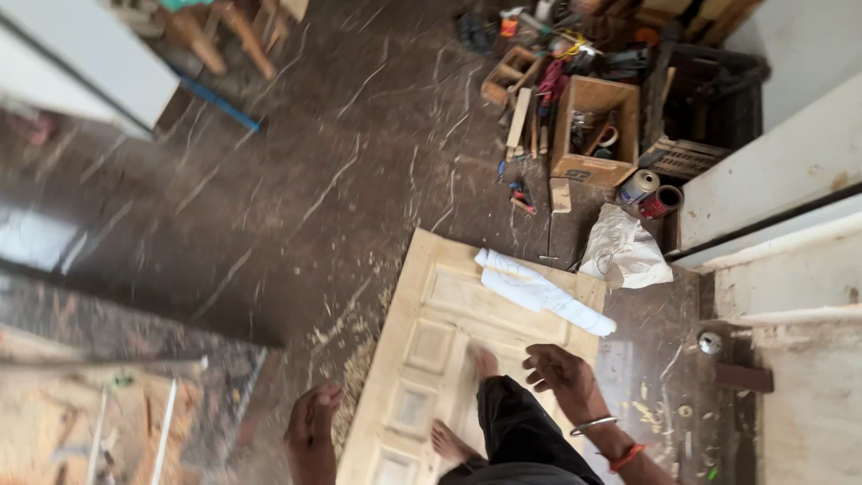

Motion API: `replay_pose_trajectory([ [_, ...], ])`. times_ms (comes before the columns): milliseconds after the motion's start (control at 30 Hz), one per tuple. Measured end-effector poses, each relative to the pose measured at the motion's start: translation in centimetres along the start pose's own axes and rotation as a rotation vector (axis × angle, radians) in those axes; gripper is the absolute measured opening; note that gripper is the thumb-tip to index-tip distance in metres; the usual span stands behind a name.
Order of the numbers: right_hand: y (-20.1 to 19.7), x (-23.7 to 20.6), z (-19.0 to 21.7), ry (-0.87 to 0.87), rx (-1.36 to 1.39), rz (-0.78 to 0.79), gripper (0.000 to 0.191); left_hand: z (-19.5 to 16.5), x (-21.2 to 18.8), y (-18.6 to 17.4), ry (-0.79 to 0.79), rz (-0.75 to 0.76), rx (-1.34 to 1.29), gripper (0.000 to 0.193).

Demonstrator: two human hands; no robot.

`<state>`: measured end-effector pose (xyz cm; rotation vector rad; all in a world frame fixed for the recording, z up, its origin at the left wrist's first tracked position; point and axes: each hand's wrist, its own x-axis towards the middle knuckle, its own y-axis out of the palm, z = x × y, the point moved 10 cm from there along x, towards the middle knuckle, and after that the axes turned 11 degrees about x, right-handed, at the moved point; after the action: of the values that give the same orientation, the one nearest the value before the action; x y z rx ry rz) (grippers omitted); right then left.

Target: The person smooths a paper template flat against a carved wooden door panel lying on the floor, then cuts the paper along a marked line using a knife, holding the paper steady with one hand. They later fetch a tape roll, tape the paper on the panel, and handle sheets of sandpaper at a nearby desk.

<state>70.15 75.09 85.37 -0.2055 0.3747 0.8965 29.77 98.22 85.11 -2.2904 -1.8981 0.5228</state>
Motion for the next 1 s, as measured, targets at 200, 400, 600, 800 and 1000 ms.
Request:
replay_pose_trajectory([
  [200, -0.6, 7.7, 0.7, 0.038, 0.017, -0.113, 0.031, 4.1, 8.7, 3.9, 0.051, 0.025, -0.074, 0.035],
  [400, 2.9, 20.7, 3.2, 0.015, 0.047, -0.064, 0.026, 7.1, 17.5, 8.6, 0.079, 0.208, 0.26, 0.031],
  [600, 2.6, 32.4, 12.9, -0.121, 0.05, -0.059, 0.025, 4.4, 28.1, 12.3, -0.145, 0.241, 0.499, 0.034],
  [800, -6.5, 40.3, 18.1, -0.154, 0.123, -0.322, 0.027, 0.1, 41.7, 21.1, -0.183, 0.381, 0.663, 0.036],
  [1000, -11.9, 44.7, 14.4, -0.041, 0.291, -0.601, 0.031, -2.9, 56.2, 30.7, -0.179, 0.528, 0.832, 0.039],
])
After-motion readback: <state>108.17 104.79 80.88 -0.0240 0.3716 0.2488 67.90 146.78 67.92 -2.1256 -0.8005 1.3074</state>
